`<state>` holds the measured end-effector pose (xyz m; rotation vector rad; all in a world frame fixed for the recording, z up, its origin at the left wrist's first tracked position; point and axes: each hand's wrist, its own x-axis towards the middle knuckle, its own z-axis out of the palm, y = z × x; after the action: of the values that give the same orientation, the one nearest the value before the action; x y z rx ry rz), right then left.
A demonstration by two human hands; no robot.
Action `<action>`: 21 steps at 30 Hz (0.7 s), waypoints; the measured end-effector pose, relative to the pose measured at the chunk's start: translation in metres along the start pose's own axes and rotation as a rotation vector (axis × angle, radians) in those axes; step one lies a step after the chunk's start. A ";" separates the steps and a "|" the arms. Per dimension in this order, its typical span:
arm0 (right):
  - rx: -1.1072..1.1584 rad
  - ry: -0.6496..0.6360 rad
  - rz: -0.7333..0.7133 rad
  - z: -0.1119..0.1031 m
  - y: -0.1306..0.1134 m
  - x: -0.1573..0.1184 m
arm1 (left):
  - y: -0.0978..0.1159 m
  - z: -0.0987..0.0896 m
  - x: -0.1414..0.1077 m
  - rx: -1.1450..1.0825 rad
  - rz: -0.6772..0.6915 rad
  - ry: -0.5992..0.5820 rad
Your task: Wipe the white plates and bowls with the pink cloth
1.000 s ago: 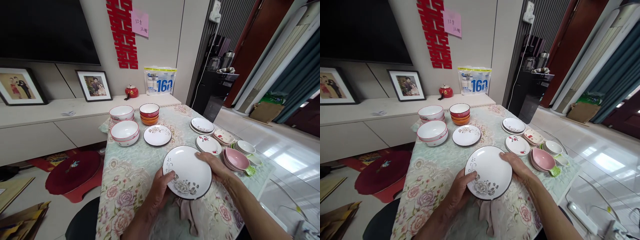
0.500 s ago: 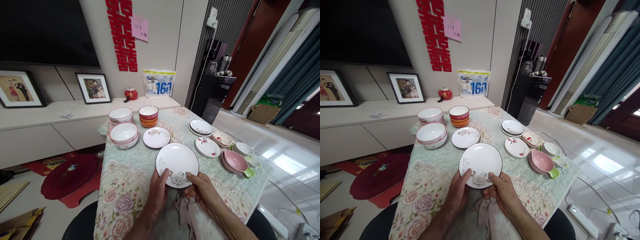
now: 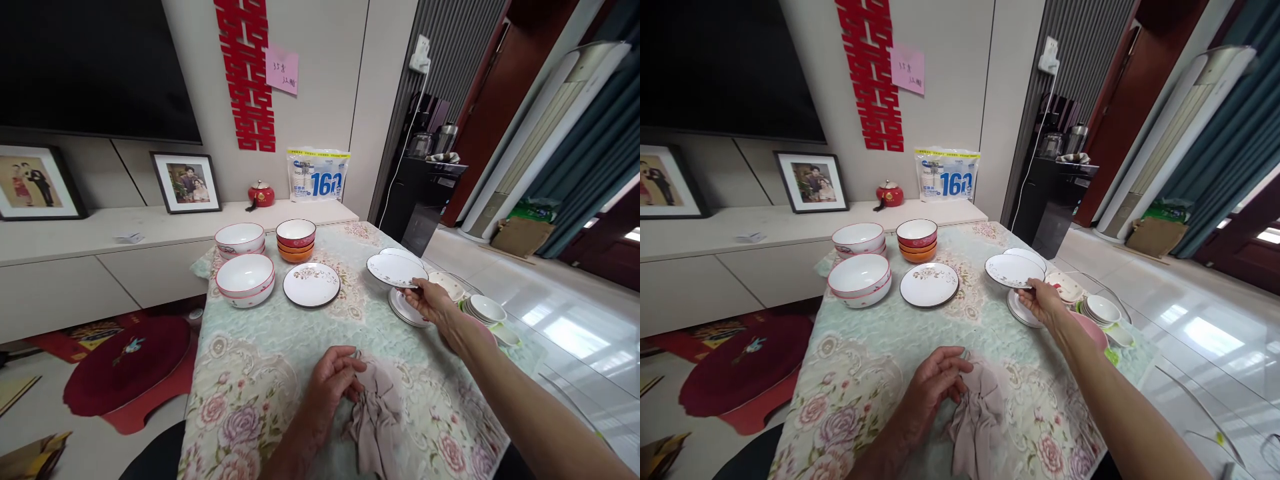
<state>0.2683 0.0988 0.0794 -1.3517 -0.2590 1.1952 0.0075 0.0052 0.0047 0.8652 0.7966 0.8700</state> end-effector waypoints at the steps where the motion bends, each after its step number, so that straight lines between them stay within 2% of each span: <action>1: -0.003 0.014 0.008 0.002 -0.005 0.008 | 0.000 0.000 0.001 0.005 -0.005 0.000; 5: 0.013 0.039 0.049 0.009 -0.014 0.032 | 0.000 0.000 0.004 0.009 -0.026 -0.003; 11: 0.054 0.062 0.106 0.010 -0.015 0.058 | 0.002 0.002 0.004 0.019 -0.032 -0.023; 21: 0.082 0.058 0.144 0.003 -0.019 0.075 | 0.003 0.002 0.004 0.041 -0.047 -0.030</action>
<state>0.3087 0.1618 0.0609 -1.3486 -0.0720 1.2701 0.0104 0.0095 0.0070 0.8897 0.8081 0.8001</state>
